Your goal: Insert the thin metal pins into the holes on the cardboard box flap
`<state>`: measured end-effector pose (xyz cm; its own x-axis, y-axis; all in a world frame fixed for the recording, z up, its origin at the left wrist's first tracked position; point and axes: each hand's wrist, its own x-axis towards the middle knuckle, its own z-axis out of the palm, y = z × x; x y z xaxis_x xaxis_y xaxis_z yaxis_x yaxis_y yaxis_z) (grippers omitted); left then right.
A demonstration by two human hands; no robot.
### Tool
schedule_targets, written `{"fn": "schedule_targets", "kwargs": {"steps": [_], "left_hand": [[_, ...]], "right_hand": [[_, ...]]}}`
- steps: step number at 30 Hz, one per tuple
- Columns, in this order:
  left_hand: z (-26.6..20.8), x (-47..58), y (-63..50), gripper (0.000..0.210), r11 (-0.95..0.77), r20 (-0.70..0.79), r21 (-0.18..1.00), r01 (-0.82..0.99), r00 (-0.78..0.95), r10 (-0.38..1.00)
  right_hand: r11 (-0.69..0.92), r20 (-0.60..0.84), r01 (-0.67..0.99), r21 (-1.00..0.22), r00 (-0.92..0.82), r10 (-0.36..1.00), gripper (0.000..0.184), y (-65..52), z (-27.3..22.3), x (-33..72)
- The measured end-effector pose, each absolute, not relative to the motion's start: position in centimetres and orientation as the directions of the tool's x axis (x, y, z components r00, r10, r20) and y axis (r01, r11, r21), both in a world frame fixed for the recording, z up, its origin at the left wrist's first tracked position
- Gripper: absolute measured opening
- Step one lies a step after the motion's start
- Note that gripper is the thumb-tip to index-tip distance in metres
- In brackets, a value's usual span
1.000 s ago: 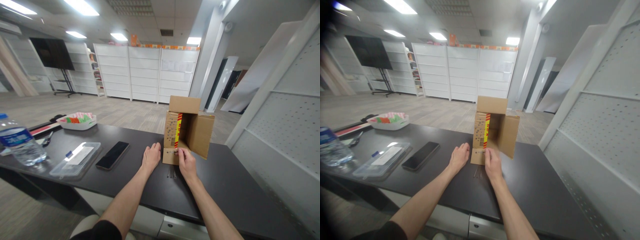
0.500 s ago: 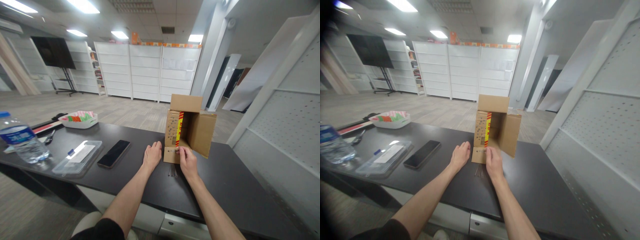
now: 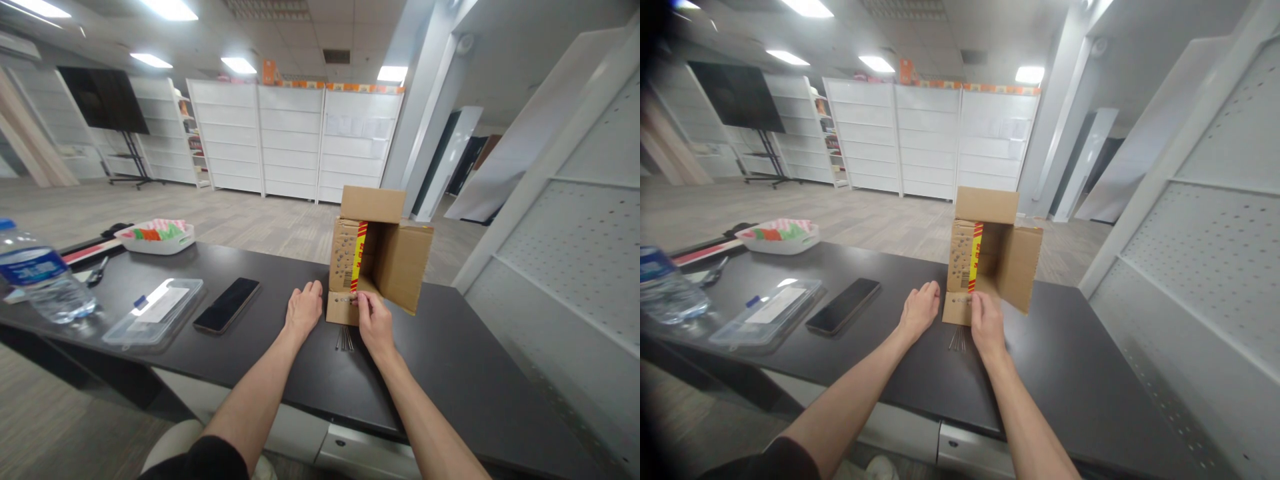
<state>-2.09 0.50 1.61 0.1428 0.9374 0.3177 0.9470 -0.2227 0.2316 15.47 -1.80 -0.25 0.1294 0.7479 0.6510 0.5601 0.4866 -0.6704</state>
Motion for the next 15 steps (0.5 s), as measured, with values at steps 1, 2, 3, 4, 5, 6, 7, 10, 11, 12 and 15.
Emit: {"fn": "schedule_targets", "kwargs": {"steps": [1,2,3,4,5,6,7,10,11,12,15], "left_hand": [[1.64,-2.09,0.5,0.015,-0.222,0.315,0.233,0.947,0.142,0.939],[1.68,-2.09,0.5,0.016,-0.222,0.312,0.235,0.946,0.143,0.939],[1.71,-2.08,0.5,0.016,-0.222,0.309,0.237,0.946,0.143,0.94],[1.74,-2.07,0.5,0.016,-0.222,0.306,0.238,0.945,0.144,0.941],[1.76,-2.06,0.5,0.017,-0.222,0.303,0.239,0.945,0.145,0.942],[1.77,-2.05,0.5,0.017,-0.221,0.3,0.238,0.946,0.145,0.943],[1.78,-2.04,0.5,0.018,-0.221,0.299,0.236,0.946,0.146,0.943],[1.82,-2.01,0.45,0.018,-0.223,0.301,0.23,0.947,0.149,0.942],[1.84,-2.0,0.43,0.018,-0.222,0.3,0.229,0.948,0.148,0.942],[1.88,-2.0,0.41,0.018,-0.22,0.298,0.228,0.948,0.147,0.943],[1.95,-2.01,0.36,0.018,-0.217,0.294,0.227,0.949,0.146,0.945]], "right_hand": [[0.488,0.654,0.565,-0.666,0.127,0.746,0.031,-1.81,-0.24,15.48],[0.489,0.658,0.569,-0.661,0.125,0.743,0.03,-1.81,-0.24,15.49],[0.492,0.662,0.574,-0.655,0.122,0.739,0.03,-1.82,-0.23,15.5],[0.495,0.667,0.579,-0.648,0.118,0.736,0.03,-1.83,-0.22,15.51],[0.5,0.672,0.583,-0.641,0.111,0.732,0.029,-1.84,-0.19,15.52],[0.506,0.678,0.587,-0.631,0.1,0.728,0.029,-1.87,-0.16,15.51],[0.516,0.685,0.593,-0.618,0.086,0.723,0.028,-1.9,-0.11,15.5],[0.548,0.715,0.618,-0.563,0.032,0.698,0.027,-1.98,0.07,15.41],[0.558,0.724,0.626,-0.545,0.016,0.69,0.026,-2.0,0.11,15.38],[0.565,0.729,0.631,-0.532,0.002,0.684,0.026,-2.01,0.14,15.35],[0.574,0.733,0.635,-0.517,-0.018,0.68,0.025,-2.0,0.09,15.34]]}}
